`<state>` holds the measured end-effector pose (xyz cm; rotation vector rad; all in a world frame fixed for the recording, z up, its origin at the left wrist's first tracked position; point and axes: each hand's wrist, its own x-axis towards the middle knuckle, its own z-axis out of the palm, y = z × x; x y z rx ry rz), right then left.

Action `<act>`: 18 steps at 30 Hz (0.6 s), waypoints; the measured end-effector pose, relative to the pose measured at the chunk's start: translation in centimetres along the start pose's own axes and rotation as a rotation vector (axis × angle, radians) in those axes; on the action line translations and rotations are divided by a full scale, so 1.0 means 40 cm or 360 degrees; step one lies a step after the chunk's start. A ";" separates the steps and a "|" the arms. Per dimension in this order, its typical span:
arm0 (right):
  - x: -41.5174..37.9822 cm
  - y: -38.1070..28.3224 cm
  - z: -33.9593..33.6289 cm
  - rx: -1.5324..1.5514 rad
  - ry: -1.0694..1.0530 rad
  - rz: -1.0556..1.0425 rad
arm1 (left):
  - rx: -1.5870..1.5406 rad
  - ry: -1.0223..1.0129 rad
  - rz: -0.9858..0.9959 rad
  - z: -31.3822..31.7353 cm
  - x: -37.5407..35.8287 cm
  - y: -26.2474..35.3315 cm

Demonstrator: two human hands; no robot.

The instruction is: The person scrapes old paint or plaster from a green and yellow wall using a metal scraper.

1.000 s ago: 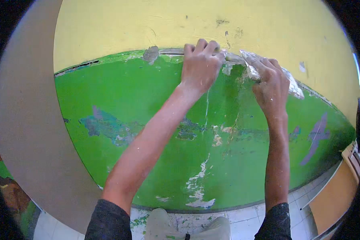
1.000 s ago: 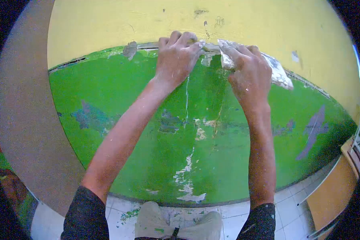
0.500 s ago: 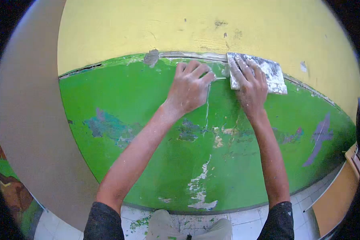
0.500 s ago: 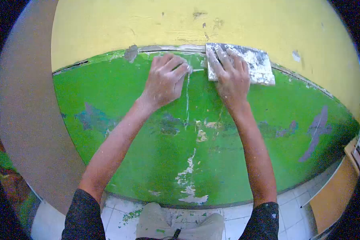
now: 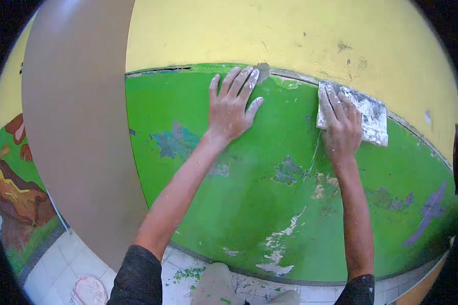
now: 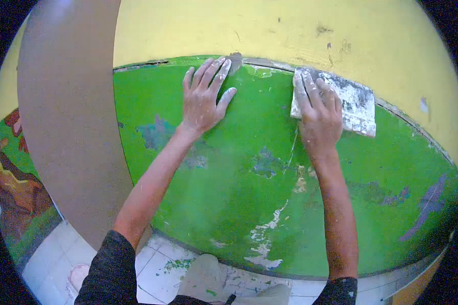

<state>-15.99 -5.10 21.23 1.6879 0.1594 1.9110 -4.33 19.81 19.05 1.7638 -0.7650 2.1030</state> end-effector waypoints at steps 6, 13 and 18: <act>-0.042 -0.056 0.025 0.0156 0.0003 -0.0068 | -0.0097 -0.0035 -0.0048 0.016 -0.045 -0.028; 0.076 -0.195 0.046 0.0025 -0.0025 0.0099 | -0.0079 -0.0027 -0.0249 0.035 -0.109 -0.049; 0.045 -0.198 0.011 0.0203 -0.0029 0.0056 | -0.0028 -0.0028 -0.0329 0.029 -0.108 -0.095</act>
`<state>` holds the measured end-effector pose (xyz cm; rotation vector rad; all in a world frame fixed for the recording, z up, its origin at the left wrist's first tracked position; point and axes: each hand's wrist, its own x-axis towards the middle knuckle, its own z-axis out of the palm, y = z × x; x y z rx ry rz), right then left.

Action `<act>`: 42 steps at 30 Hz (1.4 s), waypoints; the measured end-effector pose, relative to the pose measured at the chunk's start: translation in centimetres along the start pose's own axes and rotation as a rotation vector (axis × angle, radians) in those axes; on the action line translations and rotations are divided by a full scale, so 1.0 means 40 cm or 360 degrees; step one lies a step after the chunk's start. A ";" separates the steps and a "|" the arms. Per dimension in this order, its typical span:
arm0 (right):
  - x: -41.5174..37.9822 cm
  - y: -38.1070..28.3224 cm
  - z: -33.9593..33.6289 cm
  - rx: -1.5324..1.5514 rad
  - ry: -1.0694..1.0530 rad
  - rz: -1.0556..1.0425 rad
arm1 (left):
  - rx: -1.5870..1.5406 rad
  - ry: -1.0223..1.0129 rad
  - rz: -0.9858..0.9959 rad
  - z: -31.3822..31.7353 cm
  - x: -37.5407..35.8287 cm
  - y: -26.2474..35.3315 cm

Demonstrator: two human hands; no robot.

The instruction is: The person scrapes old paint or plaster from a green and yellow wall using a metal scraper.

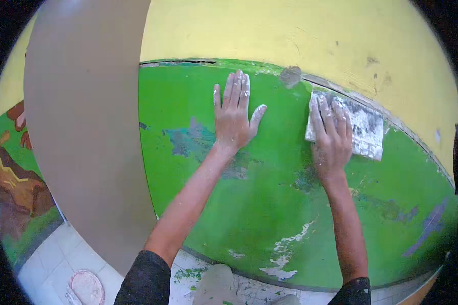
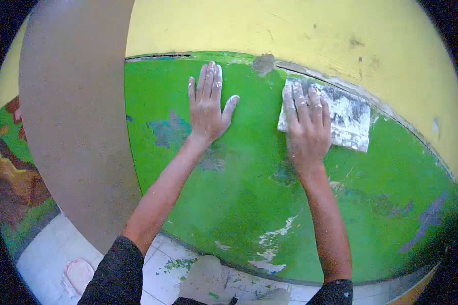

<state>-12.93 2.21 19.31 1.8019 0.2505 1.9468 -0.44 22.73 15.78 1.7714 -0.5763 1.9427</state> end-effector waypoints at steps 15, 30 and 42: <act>0.020 -0.009 0.066 -0.0109 0.0109 0.0108 | 0.0192 0.0026 -0.0027 0.000 0.029 -0.055; 0.021 0.019 0.030 0.0032 0.0154 0.0160 | -0.0448 0.0033 0.0400 -0.055 0.045 0.250; -0.027 0.114 -0.072 0.0042 -0.0191 0.0039 | -0.0099 0.0103 0.0477 0.033 0.095 0.288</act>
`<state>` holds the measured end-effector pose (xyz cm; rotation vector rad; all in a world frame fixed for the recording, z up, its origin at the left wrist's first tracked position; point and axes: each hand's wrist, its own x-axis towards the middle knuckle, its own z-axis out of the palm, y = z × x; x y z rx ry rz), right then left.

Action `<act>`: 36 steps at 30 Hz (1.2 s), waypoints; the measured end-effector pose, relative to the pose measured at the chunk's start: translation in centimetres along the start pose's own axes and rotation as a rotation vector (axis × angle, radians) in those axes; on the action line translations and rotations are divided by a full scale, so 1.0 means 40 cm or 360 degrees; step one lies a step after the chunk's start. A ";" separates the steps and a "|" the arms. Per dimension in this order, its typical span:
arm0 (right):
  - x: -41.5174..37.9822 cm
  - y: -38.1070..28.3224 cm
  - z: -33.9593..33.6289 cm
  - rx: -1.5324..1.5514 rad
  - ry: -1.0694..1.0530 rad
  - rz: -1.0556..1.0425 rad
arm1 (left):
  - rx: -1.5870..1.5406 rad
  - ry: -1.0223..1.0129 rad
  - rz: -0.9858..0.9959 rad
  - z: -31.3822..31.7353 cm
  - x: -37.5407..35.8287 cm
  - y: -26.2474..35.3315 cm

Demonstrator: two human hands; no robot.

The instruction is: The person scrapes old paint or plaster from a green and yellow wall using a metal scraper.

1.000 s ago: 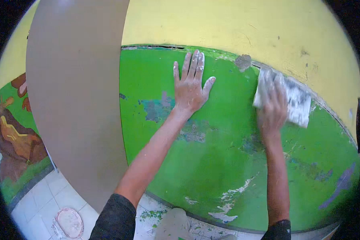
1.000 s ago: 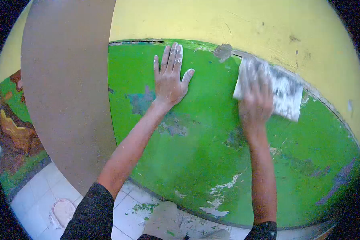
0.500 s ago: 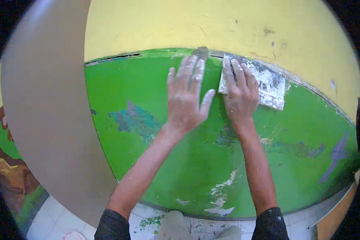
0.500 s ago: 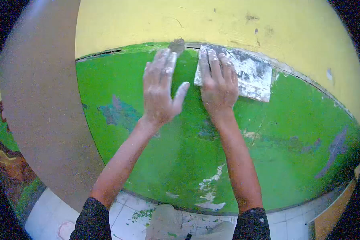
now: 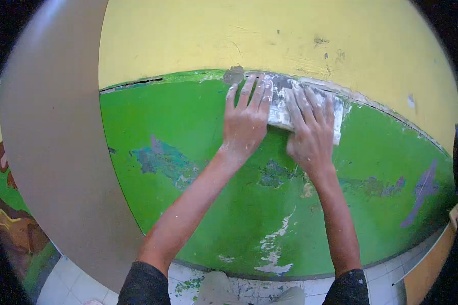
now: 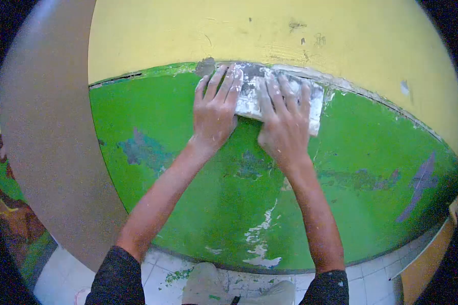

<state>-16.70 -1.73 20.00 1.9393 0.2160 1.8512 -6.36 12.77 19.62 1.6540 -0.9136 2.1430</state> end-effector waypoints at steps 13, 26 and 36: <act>0.003 0.052 0.042 -0.0249 0.0289 0.0023 | -0.0358 -0.0137 -0.0114 -0.123 -0.038 0.106; -0.016 0.021 0.032 -0.0369 0.0338 -0.0152 | -0.0138 0.0140 0.0048 0.031 -0.010 0.063; 0.001 0.034 0.039 -0.0311 0.0319 -0.0102 | -0.0259 0.0110 0.0096 0.025 -0.009 0.058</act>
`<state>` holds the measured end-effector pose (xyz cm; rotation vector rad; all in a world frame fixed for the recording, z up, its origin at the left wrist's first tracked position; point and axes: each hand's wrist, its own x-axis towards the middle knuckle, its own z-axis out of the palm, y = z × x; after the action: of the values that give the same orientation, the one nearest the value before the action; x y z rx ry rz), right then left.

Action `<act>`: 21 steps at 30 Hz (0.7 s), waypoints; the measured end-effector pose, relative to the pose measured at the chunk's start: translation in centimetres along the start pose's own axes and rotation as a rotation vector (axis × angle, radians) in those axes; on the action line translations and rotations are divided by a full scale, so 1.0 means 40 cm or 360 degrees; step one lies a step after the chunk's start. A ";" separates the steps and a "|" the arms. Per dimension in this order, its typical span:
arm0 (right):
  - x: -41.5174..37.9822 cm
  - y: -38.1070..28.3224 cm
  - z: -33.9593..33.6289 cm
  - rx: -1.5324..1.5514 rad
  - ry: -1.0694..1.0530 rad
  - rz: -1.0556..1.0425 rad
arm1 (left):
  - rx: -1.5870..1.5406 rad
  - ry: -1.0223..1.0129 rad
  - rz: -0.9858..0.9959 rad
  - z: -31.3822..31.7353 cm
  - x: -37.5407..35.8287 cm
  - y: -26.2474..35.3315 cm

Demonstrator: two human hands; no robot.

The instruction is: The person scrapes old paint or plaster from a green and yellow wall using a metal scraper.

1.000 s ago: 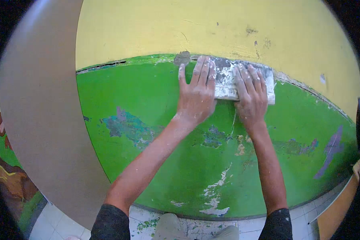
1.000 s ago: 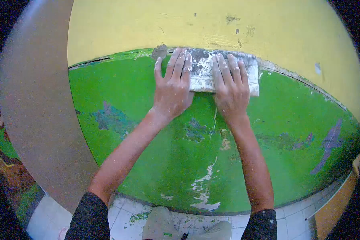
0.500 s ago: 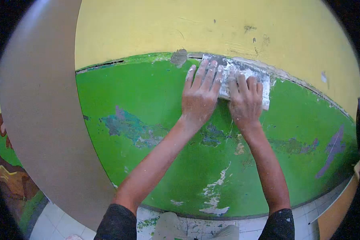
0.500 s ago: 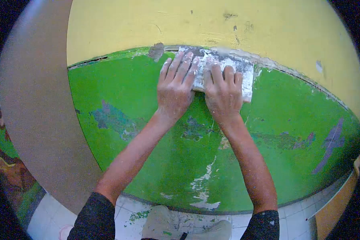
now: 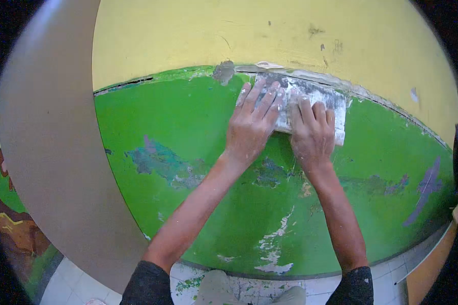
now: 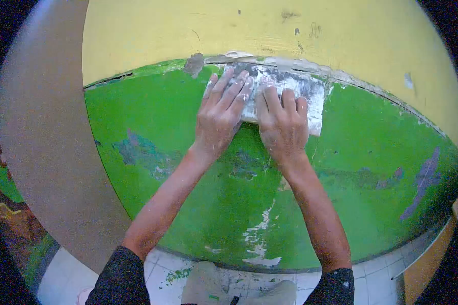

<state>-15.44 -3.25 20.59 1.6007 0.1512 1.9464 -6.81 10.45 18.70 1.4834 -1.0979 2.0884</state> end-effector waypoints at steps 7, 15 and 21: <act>0.097 0.037 0.040 0.0027 0.0038 -0.0010 | 0.0124 0.0059 -0.0060 0.019 0.106 -0.047; -0.004 -0.001 -0.017 0.0086 -0.0062 0.0050 | 0.0162 0.0001 -0.0124 -0.016 0.016 0.018; -0.023 0.006 -0.020 0.0056 0.0012 0.0089 | 0.0143 0.0043 -0.0057 -0.016 0.018 0.031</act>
<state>-16.21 -3.69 19.69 1.6365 0.1459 2.0028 -8.32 10.03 18.77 1.4995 -0.9724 2.1527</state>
